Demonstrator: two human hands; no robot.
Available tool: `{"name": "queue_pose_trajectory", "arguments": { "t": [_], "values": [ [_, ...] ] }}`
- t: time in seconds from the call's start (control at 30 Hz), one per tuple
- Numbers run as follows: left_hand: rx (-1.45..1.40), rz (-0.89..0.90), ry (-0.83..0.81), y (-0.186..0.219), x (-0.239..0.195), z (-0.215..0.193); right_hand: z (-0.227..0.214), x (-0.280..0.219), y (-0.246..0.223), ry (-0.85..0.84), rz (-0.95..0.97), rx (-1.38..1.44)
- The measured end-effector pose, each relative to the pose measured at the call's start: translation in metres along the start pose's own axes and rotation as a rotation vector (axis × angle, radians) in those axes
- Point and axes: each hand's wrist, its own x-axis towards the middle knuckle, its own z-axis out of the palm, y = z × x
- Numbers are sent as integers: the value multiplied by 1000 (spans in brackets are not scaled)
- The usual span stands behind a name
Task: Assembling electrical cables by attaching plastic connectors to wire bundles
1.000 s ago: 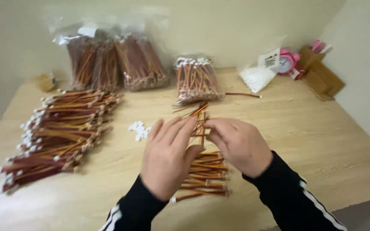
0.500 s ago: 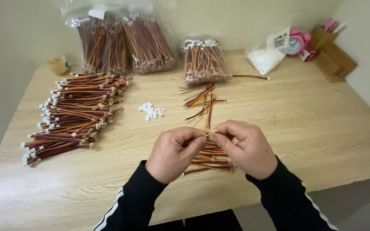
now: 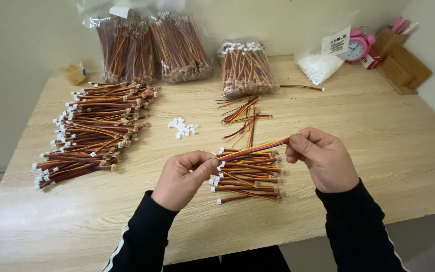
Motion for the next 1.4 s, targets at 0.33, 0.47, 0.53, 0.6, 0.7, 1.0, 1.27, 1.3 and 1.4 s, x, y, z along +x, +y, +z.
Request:
{"name": "queue_pose_trajectory", "arguments": {
  "t": [0.33, 0.47, 0.53, 0.6, 0.7, 1.0, 1.27, 1.3, 1.4],
  "values": [
    [535, 307, 100, 14, 5, 15, 57, -15, -64, -148, -801, -1015],
    [594, 373, 63, 28, 0, 20, 69, 2, -43, -502, -589, -1043],
    [569, 342, 93, 27, -1, 18, 74, 6, -40, -581, -371, -987],
    [439, 257, 65, 23, -2, 15, 76, 7, -37, -570, -279, -905],
    [-20, 83, -25, 0, -2, 16, 74, 7, -36, -521, -126, -743],
    [-403, 11, -2, -31, 2, 26, 65, 13, -8, -433, 98, -519],
    [-406, 32, 166, -31, 1, 41, 64, 8, -3, -451, 125, -515],
    [-361, 51, 206, -26, -1, 41, 65, 7, -7, -453, 128, -503],
    [-352, 58, 232, -16, -4, 46, 70, 6, -13, -457, 96, -512]
  ]
}}
